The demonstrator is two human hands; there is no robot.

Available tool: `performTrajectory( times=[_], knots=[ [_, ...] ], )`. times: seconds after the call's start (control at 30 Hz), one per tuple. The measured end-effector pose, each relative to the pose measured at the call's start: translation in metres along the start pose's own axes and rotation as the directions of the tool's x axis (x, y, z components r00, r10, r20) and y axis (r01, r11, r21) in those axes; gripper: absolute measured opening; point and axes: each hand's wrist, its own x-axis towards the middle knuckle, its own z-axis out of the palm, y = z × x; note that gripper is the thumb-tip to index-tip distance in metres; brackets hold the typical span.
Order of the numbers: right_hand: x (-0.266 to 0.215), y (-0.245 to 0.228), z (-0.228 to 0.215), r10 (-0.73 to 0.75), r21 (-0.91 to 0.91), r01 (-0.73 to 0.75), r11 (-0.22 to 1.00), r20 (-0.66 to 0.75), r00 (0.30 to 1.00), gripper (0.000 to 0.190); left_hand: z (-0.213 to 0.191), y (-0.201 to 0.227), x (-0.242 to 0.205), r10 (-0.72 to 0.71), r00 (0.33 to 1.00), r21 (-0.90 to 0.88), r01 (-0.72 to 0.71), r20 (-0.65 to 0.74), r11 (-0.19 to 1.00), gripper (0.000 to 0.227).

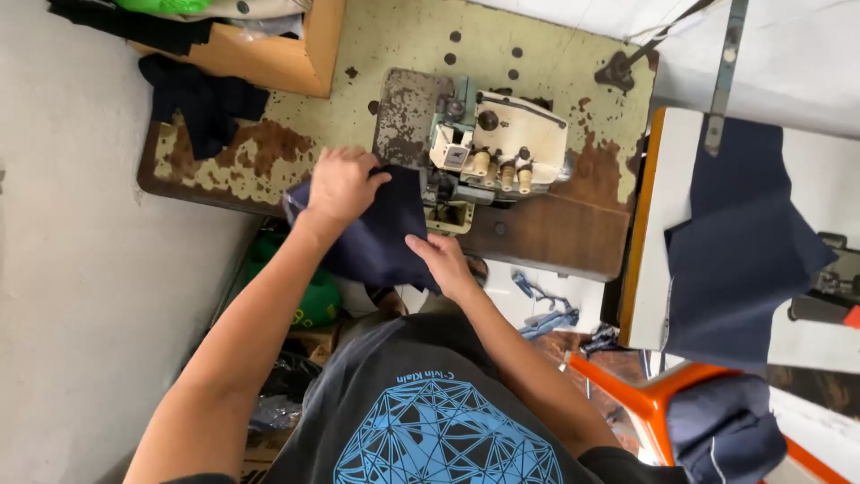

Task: The person is using an industrial overlock sewing machine to finish the edges of dark blue fabric pieces.

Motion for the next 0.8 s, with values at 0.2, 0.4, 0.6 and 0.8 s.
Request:
performTrajectory(
  times=[0.2, 0.4, 0.6, 0.8],
  knots=[
    [-0.026, -0.023, 0.016, 0.035, 0.049, -0.032, 0.998, -0.07, 0.997, 0.034, 0.025, 0.033, -0.024, 0.422, 0.878, -0.13, -0.456, -0.224, 0.88, 0.016],
    [-0.057, -0.04, 0.008, 0.068, -0.085, -0.072, 0.994, -0.044, 0.997, 0.032, 0.014, 0.072, -0.045, 0.334, 0.934, -0.122, -0.349, -0.123, 0.929, 0.037],
    [-0.043, -0.036, -0.008, 0.09, -0.036, -0.095, 0.995, -0.121, 0.989, 0.026, 0.031, 0.072, -0.031, 0.307, 0.934, -0.106, -0.329, -0.184, 0.938, 0.037],
    [-0.04, -0.033, 0.004, 0.152, 0.055, -0.144, 0.988, -0.176, 0.973, 0.021, 0.022, 0.071, -0.033, 0.299, 0.933, -0.103, -0.323, -0.2, 0.941, 0.036]
  ],
)
